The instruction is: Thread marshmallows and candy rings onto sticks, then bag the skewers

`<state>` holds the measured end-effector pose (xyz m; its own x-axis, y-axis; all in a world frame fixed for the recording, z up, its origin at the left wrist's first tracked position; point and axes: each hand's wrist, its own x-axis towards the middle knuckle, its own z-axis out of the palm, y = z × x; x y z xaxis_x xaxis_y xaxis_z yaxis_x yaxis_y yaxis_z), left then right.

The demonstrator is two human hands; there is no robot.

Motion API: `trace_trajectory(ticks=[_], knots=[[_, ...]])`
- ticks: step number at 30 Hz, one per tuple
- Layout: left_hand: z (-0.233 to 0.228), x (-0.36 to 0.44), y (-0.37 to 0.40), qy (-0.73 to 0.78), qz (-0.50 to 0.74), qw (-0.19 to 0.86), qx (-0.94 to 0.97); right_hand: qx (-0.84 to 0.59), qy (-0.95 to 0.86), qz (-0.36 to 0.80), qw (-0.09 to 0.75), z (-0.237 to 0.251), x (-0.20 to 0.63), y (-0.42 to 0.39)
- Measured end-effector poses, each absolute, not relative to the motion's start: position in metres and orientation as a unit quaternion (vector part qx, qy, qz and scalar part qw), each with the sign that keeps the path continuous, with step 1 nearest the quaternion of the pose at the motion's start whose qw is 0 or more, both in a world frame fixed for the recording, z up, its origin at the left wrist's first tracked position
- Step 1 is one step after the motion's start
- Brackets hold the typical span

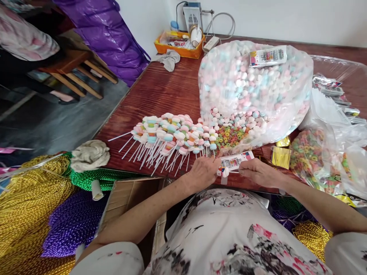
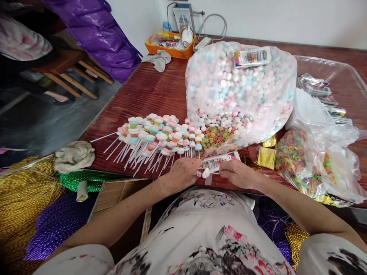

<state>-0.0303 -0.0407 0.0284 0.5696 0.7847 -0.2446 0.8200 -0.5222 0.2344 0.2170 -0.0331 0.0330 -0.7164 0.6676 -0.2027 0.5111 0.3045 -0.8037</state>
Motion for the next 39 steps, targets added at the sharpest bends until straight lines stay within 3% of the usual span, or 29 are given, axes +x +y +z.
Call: trace_trajectory(ticks=[3,8,10,15,20,24,29,31,36,39], knots=[[0.026,-0.030,-0.040,0.458,-0.048,0.273,0.845,-0.334,-0.875,0.326,0.128,0.024,0.208,-0.036],[0.024,-0.026,-0.032,0.374,-0.012,0.558,0.741,-0.137,-0.973,0.012,0.187,0.025,0.199,-0.031],[0.024,-0.028,-0.029,0.371,0.000,0.592,0.716,-0.107,-0.975,-0.049,0.190,0.031,0.201,-0.026],[0.025,-0.042,-0.030,0.441,0.026,0.522,0.730,-0.135,-0.969,-0.084,0.187,0.039,0.213,-0.016],[0.022,-0.047,-0.038,0.363,-0.025,0.753,0.548,-0.127,-0.970,-0.077,0.192,0.042,0.218,-0.017],[0.022,-0.042,-0.039,0.320,-0.040,0.812,0.486,-0.088,-0.968,-0.109,0.209,0.049,0.210,-0.022],[0.021,-0.035,-0.035,0.330,-0.036,0.795,0.508,-0.067,-0.968,-0.112,0.212,0.052,0.194,-0.028],[0.020,-0.035,-0.034,0.349,-0.008,0.741,0.574,-0.094,-0.975,-0.083,0.181,0.051,0.192,-0.028],[0.018,-0.039,-0.038,0.463,-0.002,0.394,0.794,-0.193,-0.974,-0.001,0.117,0.052,0.198,-0.023],[0.017,-0.037,-0.045,0.501,-0.033,0.267,0.823,-0.245,-0.963,0.068,0.087,0.054,0.200,-0.023]])
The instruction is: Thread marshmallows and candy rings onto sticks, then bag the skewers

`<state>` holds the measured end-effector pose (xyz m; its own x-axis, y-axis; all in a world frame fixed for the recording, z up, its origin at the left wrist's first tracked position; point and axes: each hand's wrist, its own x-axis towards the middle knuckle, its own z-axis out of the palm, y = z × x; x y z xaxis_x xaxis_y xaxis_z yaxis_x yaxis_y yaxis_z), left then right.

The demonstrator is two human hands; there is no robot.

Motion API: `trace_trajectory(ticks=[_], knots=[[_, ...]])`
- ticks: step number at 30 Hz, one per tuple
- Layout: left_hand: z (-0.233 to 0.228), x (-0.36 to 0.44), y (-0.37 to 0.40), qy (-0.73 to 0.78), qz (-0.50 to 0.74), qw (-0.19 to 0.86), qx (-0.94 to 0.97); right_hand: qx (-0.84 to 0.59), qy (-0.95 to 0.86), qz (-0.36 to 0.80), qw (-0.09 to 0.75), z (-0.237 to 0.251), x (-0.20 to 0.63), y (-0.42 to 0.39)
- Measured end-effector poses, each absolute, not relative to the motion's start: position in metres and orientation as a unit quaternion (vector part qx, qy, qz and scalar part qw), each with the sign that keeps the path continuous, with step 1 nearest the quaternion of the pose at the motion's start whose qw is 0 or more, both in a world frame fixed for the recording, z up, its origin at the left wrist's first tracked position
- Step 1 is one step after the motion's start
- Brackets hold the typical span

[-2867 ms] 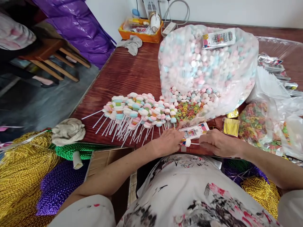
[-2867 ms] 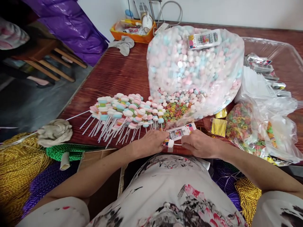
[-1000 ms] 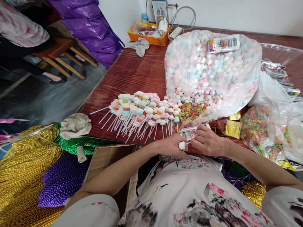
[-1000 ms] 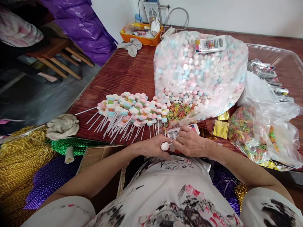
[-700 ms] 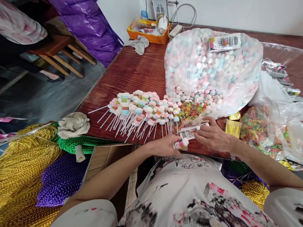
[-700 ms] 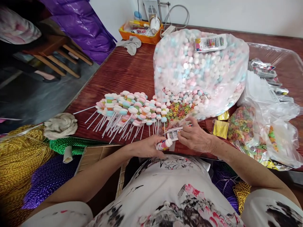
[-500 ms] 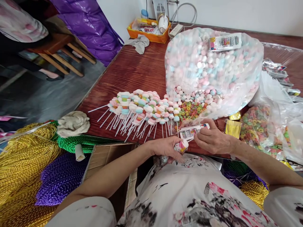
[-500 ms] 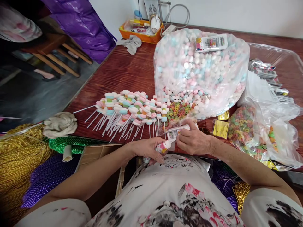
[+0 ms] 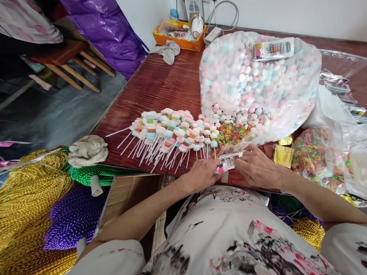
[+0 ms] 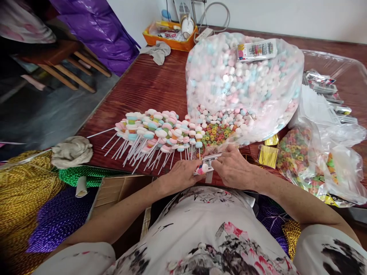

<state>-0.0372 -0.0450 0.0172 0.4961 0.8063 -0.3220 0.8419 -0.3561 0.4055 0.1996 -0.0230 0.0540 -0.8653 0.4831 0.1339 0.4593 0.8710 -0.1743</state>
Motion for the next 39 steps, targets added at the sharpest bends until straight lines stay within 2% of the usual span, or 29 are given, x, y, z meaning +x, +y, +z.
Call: trace_trajectory(ticks=[3,7,9,15,18,22,27,29,31,33,36,39], knots=[[0.018,-0.028,-0.050,0.508,-0.031,0.224,0.831,-0.276,-0.948,0.150,0.057,0.052,0.195,-0.028],[0.020,-0.016,-0.053,0.502,-0.008,0.255,0.827,-0.290,-0.932,0.211,0.047,0.038,0.184,-0.035],[0.024,-0.016,-0.051,0.486,0.040,0.315,0.814,-0.281,-0.938,0.194,0.064,0.031,0.183,-0.034],[0.035,-0.031,-0.036,0.384,0.182,0.599,0.679,-0.216,-0.956,0.010,0.197,0.045,0.198,-0.018],[0.033,-0.027,-0.036,0.387,0.251,0.654,0.599,-0.180,-0.959,-0.003,0.221,0.057,0.198,-0.014],[0.022,-0.019,-0.043,0.439,0.383,0.602,0.546,-0.193,-0.939,0.058,0.278,0.053,0.190,-0.013],[0.007,-0.018,-0.044,0.465,0.557,0.518,0.453,-0.345,-0.724,0.322,0.503,0.023,0.170,-0.030],[0.005,-0.017,-0.042,0.444,0.581,0.501,0.464,-0.339,-0.678,0.365,0.541,0.013,0.161,-0.039],[0.008,-0.012,-0.042,0.415,0.595,0.488,0.486,-0.325,-0.679,0.340,0.564,0.012,0.157,-0.044],[0.012,-0.007,-0.042,0.391,0.604,0.479,0.503,-0.321,-0.705,0.269,0.572,0.019,0.157,-0.042],[0.016,-0.002,-0.045,0.388,0.597,0.480,0.512,-0.279,-0.800,0.161,0.505,0.035,0.163,-0.033],[0.017,-0.003,-0.047,0.420,0.569,0.475,0.524,-0.245,-0.853,0.119,0.445,0.045,0.168,-0.031]])
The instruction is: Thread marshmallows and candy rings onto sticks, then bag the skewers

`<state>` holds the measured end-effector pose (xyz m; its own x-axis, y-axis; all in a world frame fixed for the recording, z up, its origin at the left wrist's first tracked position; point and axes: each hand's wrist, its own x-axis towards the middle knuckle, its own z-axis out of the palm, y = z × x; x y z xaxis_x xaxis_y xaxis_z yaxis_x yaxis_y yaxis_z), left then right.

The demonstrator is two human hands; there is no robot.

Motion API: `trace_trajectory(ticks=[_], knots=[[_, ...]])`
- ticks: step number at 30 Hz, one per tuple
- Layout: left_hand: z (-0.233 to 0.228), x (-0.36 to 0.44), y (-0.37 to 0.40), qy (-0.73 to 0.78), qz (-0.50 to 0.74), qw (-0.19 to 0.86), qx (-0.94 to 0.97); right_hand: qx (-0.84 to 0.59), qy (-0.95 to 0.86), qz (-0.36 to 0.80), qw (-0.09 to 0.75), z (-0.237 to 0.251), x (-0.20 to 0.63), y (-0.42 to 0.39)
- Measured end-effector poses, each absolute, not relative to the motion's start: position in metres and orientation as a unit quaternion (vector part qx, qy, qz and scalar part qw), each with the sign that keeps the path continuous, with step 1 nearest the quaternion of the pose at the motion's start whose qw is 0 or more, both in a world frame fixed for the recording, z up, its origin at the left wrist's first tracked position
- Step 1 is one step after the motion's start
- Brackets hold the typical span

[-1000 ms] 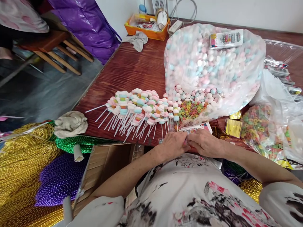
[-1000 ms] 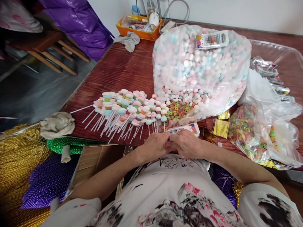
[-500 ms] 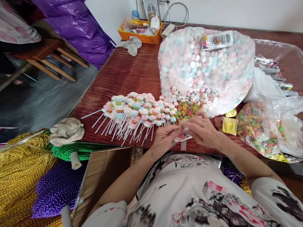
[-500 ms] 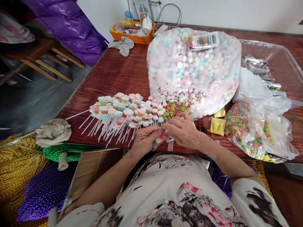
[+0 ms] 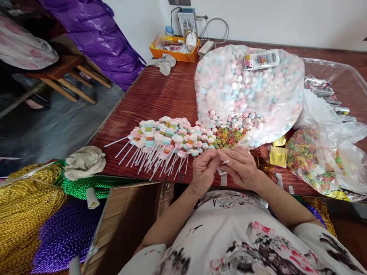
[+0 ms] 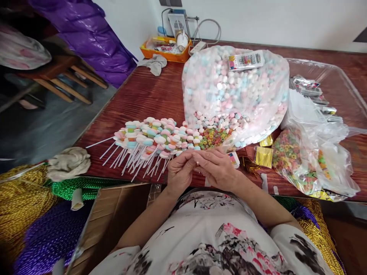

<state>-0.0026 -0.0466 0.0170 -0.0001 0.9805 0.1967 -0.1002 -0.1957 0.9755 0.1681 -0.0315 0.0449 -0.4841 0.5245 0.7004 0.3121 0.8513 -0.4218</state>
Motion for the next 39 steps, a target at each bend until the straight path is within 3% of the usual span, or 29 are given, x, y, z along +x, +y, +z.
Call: trace_trajectory(ticks=[5,13,22,26,29,35,39], knots=[[0.020,-0.005,-0.047,0.445,0.534,0.457,0.555,-0.280,-0.824,0.088,0.484,0.054,0.170,-0.042],[0.016,-0.004,-0.045,0.443,0.549,0.520,0.481,-0.273,-0.859,0.087,0.424,0.044,0.161,-0.038],[0.033,0.008,-0.036,0.430,0.631,0.526,0.374,-0.419,-0.694,0.299,0.505,0.019,0.149,-0.044],[0.022,0.008,-0.042,0.406,0.586,0.616,0.334,-0.422,-0.627,0.354,0.551,0.014,0.144,-0.039],[0.009,0.005,-0.050,0.402,0.534,0.656,0.352,-0.433,-0.602,0.385,0.549,0.012,0.143,-0.036],[0.002,-0.007,-0.051,0.467,0.516,0.551,0.460,-0.424,-0.609,0.354,0.569,0.009,0.140,-0.037],[0.008,-0.017,-0.039,0.439,0.454,0.641,0.437,-0.410,-0.612,0.439,0.514,0.014,0.145,-0.025]])
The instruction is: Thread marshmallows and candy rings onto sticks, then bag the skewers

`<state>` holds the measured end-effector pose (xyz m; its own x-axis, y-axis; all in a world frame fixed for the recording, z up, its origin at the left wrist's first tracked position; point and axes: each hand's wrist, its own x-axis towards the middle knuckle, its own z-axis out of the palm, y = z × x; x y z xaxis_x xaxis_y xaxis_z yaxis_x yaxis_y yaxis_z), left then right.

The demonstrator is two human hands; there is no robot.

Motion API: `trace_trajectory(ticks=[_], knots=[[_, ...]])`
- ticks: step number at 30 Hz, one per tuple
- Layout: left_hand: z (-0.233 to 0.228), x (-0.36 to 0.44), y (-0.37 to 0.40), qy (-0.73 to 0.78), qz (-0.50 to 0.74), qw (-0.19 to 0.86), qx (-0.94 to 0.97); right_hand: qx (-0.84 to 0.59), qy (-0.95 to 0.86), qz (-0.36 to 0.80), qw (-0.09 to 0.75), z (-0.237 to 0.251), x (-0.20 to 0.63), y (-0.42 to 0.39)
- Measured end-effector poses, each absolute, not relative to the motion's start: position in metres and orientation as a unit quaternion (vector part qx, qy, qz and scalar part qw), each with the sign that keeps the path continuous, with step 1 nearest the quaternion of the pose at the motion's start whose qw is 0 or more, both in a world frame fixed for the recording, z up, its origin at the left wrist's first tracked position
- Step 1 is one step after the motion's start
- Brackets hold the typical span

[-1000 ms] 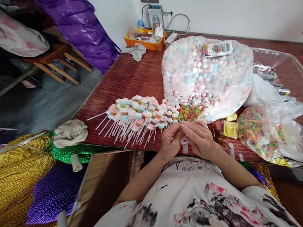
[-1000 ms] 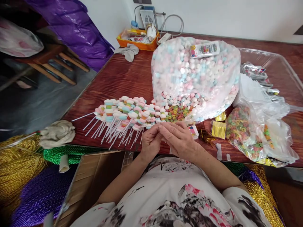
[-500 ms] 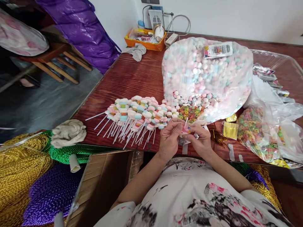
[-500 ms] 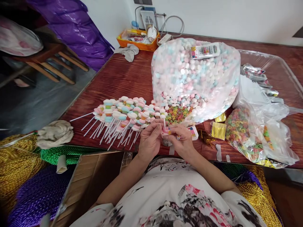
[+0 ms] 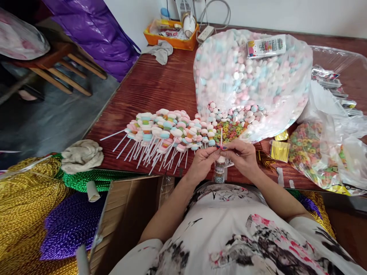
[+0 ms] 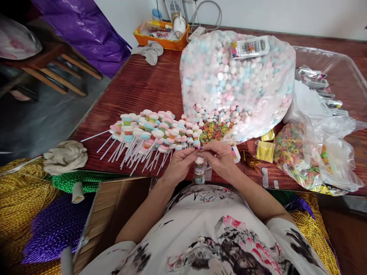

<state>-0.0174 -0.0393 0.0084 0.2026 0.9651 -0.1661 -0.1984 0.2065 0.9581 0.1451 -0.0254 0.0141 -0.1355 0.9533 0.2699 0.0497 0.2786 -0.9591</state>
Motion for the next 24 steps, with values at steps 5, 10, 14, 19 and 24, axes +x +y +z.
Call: trace_trajectory(ticks=[5,10,14,19,24], knots=[[0.014,-0.015,-0.033,0.401,0.396,0.769,0.303,-0.380,-0.529,0.603,0.460,0.015,0.150,-0.012],[0.015,-0.009,-0.038,0.350,0.351,0.835,0.240,-0.363,-0.577,0.587,0.437,0.020,0.149,-0.018],[0.014,-0.013,-0.040,0.328,0.348,0.850,0.220,-0.362,-0.626,0.524,0.450,0.018,0.148,-0.023],[0.017,-0.022,-0.039,0.359,0.302,0.823,0.321,-0.352,-0.672,0.474,0.446,0.009,0.149,-0.017],[0.019,-0.027,-0.032,0.388,0.282,0.788,0.386,-0.321,-0.793,0.333,0.396,0.036,0.173,-0.012]])
